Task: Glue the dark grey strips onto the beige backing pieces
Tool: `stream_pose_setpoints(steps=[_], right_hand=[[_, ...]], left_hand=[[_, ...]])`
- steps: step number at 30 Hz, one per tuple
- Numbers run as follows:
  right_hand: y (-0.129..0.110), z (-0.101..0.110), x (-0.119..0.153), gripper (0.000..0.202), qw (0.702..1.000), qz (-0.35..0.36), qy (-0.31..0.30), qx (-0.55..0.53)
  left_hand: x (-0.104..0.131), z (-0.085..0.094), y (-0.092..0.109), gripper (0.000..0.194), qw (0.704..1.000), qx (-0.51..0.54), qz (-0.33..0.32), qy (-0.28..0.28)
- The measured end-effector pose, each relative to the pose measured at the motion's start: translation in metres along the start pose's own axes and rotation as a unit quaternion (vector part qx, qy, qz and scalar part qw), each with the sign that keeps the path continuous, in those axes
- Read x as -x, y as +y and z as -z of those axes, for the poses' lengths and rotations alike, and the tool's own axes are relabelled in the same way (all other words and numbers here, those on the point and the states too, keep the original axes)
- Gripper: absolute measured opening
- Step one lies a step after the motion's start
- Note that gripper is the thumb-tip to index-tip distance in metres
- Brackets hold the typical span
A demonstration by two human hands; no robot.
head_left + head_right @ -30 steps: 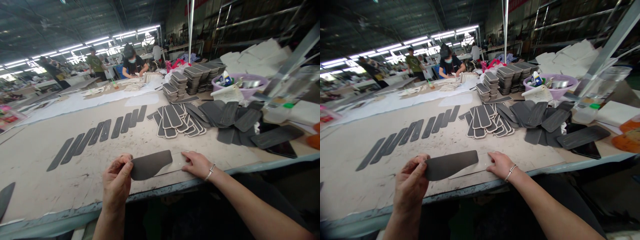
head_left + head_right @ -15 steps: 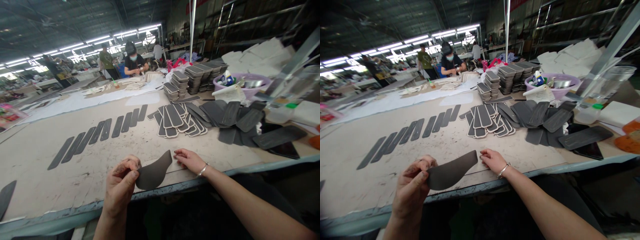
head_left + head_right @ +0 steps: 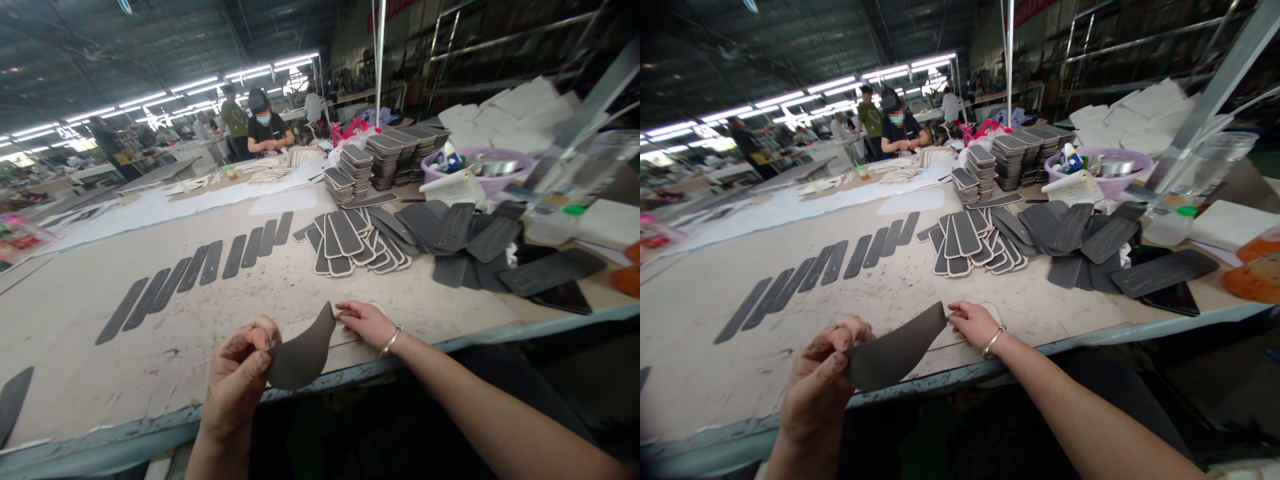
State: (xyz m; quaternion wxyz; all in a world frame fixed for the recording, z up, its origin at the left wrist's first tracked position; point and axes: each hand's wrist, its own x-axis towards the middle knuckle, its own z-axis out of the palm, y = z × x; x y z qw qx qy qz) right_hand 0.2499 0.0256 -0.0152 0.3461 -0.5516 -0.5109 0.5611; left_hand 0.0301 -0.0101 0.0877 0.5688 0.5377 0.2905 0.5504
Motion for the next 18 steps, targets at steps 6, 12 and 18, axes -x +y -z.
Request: stream_pose_setpoints(steps=[6,12,18], right_hand=[[-0.013,0.015,0.004,0.031,1.0,0.026,-0.001,0.01],[-0.004,0.07,0.017,0.029,0.982,0.038,0.098,0.158],[0.013,0.081,0.02,0.021,0.94,-0.039,0.105,0.324]], left_hand=[[-0.001,0.012,-0.001,0.013,0.999,0.004,0.0,0.039],[-0.013,0.039,-0.029,0.021,0.969,-0.128,0.119,0.174],[-0.016,0.056,-0.068,0.03,0.924,-0.274,0.217,0.157]])
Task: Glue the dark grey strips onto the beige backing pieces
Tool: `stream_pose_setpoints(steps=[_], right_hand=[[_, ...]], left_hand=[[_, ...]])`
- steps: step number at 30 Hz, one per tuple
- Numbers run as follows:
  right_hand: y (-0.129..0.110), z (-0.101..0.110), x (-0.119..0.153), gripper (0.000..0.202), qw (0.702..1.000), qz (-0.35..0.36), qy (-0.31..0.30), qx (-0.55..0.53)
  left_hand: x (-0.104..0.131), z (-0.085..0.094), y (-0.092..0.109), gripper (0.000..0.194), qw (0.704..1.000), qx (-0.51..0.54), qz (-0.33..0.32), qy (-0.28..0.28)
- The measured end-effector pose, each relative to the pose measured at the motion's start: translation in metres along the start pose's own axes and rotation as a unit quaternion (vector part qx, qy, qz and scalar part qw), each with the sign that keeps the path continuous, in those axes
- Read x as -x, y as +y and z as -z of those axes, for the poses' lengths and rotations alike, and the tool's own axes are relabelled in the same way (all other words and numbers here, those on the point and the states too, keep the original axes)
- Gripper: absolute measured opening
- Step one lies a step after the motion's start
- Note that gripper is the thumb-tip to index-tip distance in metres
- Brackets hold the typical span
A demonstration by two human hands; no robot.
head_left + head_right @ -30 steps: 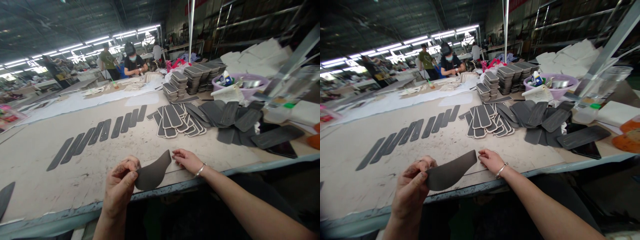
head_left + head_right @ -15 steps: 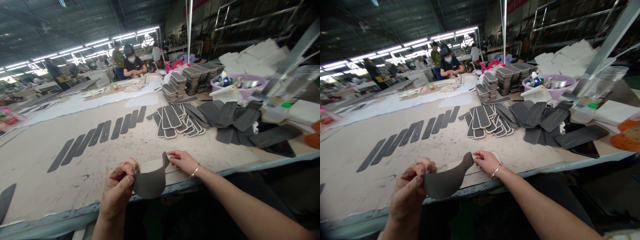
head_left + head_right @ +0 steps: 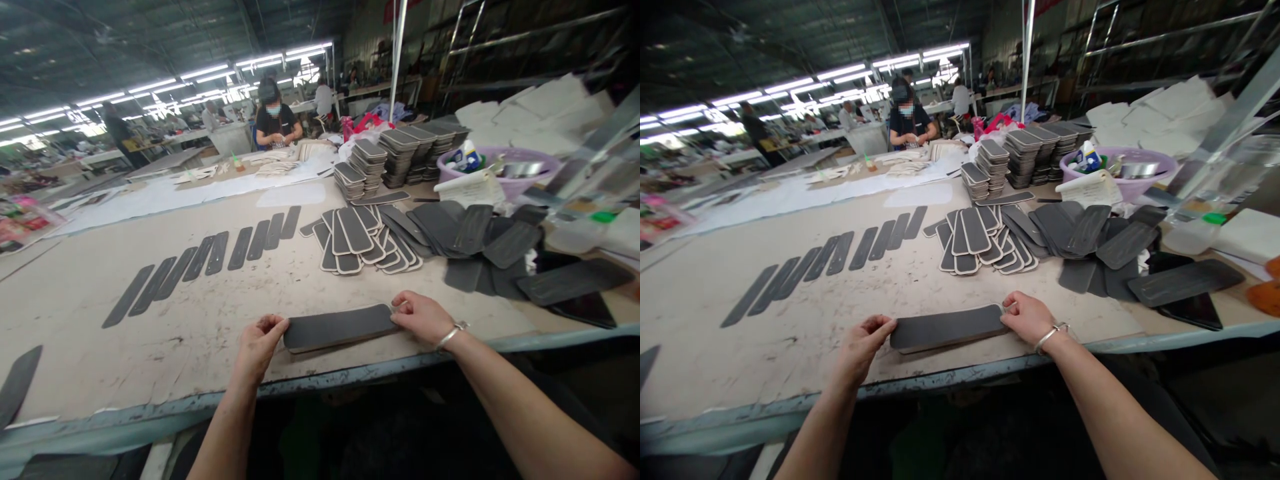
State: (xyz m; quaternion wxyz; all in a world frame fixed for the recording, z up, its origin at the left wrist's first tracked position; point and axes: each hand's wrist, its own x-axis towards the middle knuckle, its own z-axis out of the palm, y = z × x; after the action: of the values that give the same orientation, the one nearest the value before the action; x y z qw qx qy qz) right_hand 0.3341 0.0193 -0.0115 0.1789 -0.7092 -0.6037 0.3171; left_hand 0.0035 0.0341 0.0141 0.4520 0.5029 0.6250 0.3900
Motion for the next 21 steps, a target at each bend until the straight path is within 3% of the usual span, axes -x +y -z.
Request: stream_pose_setpoints(steps=[8,15,21], right_hand=[[-0.003,-0.005,-0.002,0.015,0.997,-0.047,0.022,0.062],[0.003,-0.005,-0.003,0.018,0.996,-0.04,0.001,0.081],[0.02,-0.008,-0.014,0.029,0.996,-0.024,-0.029,0.085]], left_hand=[[-0.014,-0.004,-0.026,0.031,0.996,-0.081,0.025,-0.021],[-0.018,-0.008,-0.033,0.02,0.976,-0.219,0.022,-0.006],[-0.021,-0.009,-0.035,0.014,0.961,-0.274,0.032,0.014]])
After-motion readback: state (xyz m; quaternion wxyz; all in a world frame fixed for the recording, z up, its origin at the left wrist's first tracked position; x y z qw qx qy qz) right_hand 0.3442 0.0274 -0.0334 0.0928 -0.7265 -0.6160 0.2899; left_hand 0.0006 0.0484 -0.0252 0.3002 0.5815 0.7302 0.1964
